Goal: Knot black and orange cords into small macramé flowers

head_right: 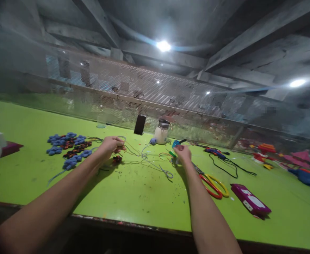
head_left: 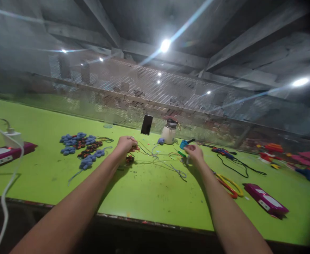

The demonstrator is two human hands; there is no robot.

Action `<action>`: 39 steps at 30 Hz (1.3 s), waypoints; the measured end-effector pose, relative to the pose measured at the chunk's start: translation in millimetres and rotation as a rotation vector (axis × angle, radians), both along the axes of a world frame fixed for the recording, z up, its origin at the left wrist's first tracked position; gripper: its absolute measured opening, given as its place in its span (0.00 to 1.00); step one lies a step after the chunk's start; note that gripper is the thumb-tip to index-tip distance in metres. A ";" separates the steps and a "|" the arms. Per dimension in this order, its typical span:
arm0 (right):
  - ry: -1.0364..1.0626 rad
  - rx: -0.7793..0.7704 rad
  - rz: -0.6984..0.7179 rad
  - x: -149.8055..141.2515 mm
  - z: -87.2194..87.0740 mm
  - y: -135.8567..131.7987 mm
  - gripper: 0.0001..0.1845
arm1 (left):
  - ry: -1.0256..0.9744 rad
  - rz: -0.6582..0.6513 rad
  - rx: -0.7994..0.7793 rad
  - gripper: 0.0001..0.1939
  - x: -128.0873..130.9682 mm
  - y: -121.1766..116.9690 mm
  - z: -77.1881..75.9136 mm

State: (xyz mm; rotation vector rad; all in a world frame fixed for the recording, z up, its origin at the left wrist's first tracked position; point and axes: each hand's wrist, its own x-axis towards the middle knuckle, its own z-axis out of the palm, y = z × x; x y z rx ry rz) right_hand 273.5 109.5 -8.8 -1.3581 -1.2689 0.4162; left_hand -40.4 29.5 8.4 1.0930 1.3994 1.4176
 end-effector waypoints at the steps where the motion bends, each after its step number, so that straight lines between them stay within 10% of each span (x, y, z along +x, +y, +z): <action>1: -0.083 -0.054 0.045 -5.8 -6.4 0.1 0.16 | 0.014 0.005 0.034 0.04 -0.6 -1.1 4.3; 9: -0.373 -0.128 0.319 -65.9 -0.5 -27.1 0.35 | 0.162 -0.024 0.208 0.04 -6.0 -34.5 47.2; 19: -0.381 -0.302 1.130 -96.6 32.7 -78.7 0.16 | 0.311 0.015 0.448 0.05 -8.1 -84.3 103.7; 25: -0.261 -0.214 1.003 -45.6 46.5 -55.9 0.20 | 0.321 0.015 0.507 0.07 -15.5 -105.1 119.5; 39: -0.586 -0.337 0.383 -10.9 30.9 -20.8 0.14 | 0.155 -0.309 0.217 0.11 0.4 -54.3 46.9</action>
